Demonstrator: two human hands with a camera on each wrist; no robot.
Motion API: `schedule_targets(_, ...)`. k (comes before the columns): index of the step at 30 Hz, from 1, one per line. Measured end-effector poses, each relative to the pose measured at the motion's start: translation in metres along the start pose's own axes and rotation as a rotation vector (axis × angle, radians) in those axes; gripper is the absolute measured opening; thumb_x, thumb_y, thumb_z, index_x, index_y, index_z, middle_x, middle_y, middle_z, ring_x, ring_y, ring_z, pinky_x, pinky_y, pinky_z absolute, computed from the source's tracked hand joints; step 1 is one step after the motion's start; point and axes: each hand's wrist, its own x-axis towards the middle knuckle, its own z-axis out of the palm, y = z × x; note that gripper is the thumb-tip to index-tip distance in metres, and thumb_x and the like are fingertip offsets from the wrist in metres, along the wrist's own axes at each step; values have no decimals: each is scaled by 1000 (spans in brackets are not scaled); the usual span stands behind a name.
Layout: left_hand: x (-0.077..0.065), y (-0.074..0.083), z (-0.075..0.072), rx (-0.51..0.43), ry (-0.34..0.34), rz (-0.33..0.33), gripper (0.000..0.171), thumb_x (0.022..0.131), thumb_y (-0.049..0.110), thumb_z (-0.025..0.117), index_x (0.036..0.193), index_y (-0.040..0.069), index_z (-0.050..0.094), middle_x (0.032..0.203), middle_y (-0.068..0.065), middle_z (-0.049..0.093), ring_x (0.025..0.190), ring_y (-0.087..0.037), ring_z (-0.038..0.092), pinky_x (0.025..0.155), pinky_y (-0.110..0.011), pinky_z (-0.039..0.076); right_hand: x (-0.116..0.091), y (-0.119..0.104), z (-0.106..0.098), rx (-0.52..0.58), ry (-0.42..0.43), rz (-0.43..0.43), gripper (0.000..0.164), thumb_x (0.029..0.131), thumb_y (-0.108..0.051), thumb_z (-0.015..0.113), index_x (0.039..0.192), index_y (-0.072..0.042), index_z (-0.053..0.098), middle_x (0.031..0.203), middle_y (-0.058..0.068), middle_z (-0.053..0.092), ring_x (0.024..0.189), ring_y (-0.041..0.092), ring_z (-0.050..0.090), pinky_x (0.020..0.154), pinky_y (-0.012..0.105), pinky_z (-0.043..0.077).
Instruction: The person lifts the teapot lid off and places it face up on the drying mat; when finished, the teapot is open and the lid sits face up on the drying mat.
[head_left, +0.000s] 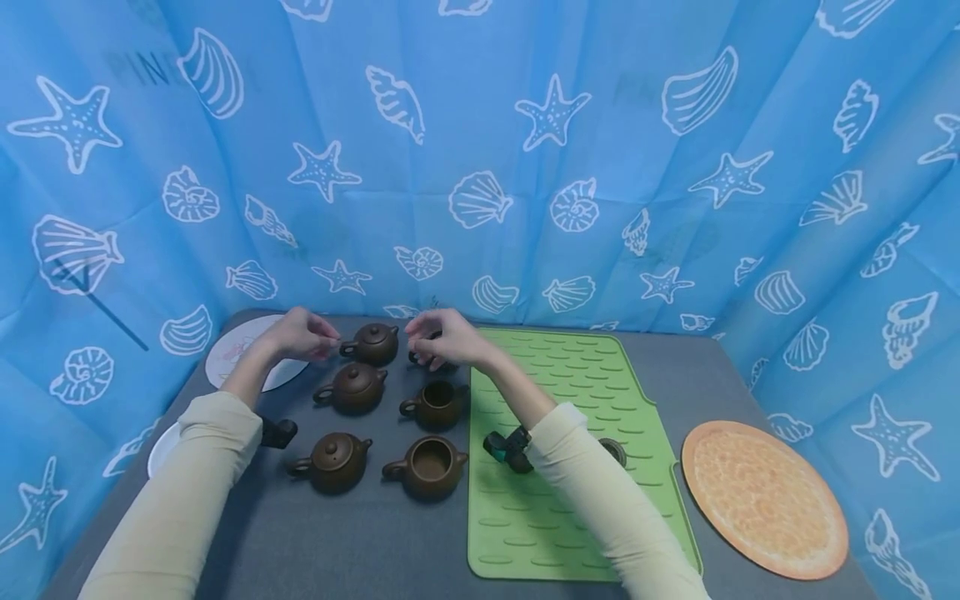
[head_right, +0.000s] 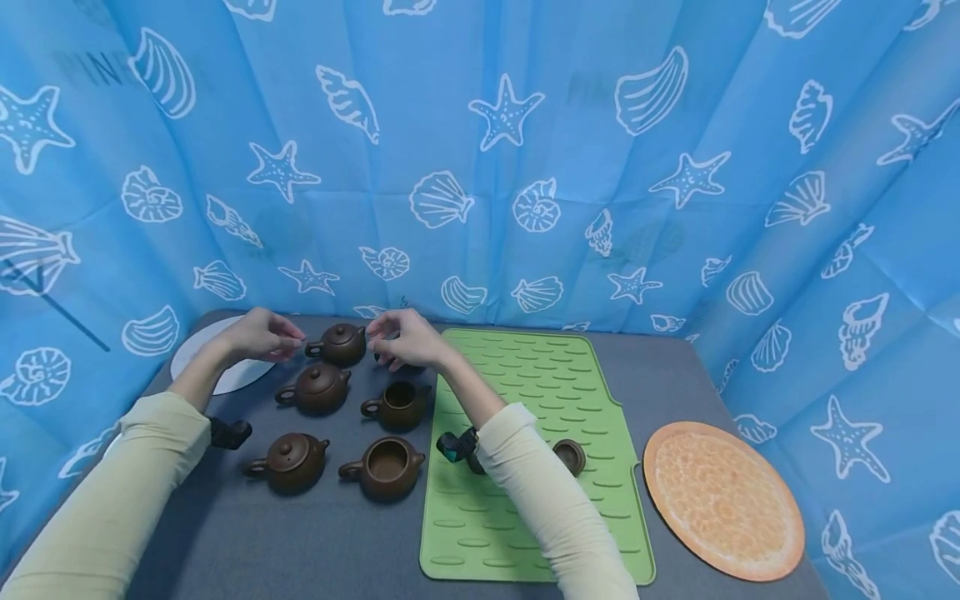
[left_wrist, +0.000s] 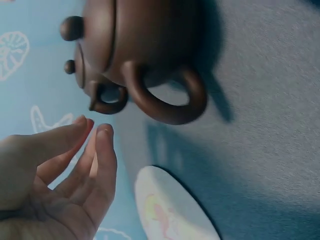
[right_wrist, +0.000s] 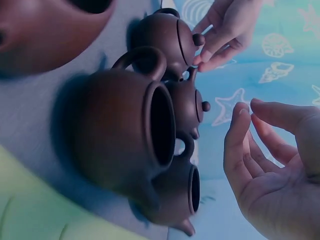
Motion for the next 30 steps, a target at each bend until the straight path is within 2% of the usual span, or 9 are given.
schedule_targets(3,1,-5,0,-5,-7,-4,29,109,7,59,129,-12,68,116,-29,74,106,-39,75,99,-52,64,14,-3,7,31,-8,22,32,107,-10,66,136,3,66,116,17,70,99,42,76,87,56,66)
schedule_targets(5,2,-8,1,-7,-5,-9,28,108,7,60,129,-11,69,117,-28,74,106,-37,74,100,-52,64,24,-5,11,49,-12,34,34,108,-11,66,138,5,64,114,16,69,99,41,76,89,57,66)
schedule_targets(6,3,-10,1,-12,-3,-10,28,108,8,61,129,-10,69,118,-28,74,106,-37,75,100,-52,64,28,-5,14,59,-11,43,35,108,-11,65,139,5,64,114,16,69,99,42,76,87,54,67)
schedule_targets(8,4,-13,2,-24,4,-12,29,109,10,63,129,-9,69,120,-28,74,106,-36,76,100,-52,64,39,-6,19,81,1,62,35,108,-10,66,139,6,64,115,19,71,92,35,76,84,49,68)
schedule_targets(10,5,-16,3,-37,15,-15,30,109,14,65,129,-8,70,120,-28,75,106,-36,76,99,-51,64,49,-6,25,115,14,83,36,108,-9,65,140,6,63,118,24,73,84,24,74,87,51,67)
schedule_targets(14,5,-19,6,-56,34,-9,32,109,18,66,128,-7,70,121,-29,74,108,-39,77,99,-51,64,65,-5,37,188,40,128,37,107,-7,65,142,6,61,121,27,74,75,15,71,99,60,61)
schedule_targets(21,9,-21,11,-59,53,23,31,109,18,66,127,-8,71,121,-30,75,111,-42,77,99,-53,64,77,2,51,206,114,172,35,109,-8,62,143,4,60,93,9,68,70,17,67,87,49,67)
schedule_targets(24,10,-22,12,-73,48,17,32,110,18,65,129,-7,70,124,-31,73,114,-42,76,100,-52,64,79,4,55,192,151,181,31,109,-7,62,138,4,64,89,8,67,69,16,66,84,47,68)
schedule_targets(30,11,-22,14,-93,55,8,31,110,17,65,129,-7,70,125,-30,73,112,-38,76,94,-42,66,82,4,63,97,209,188,22,109,-4,62,128,3,70,87,7,64,69,14,65,74,36,67)
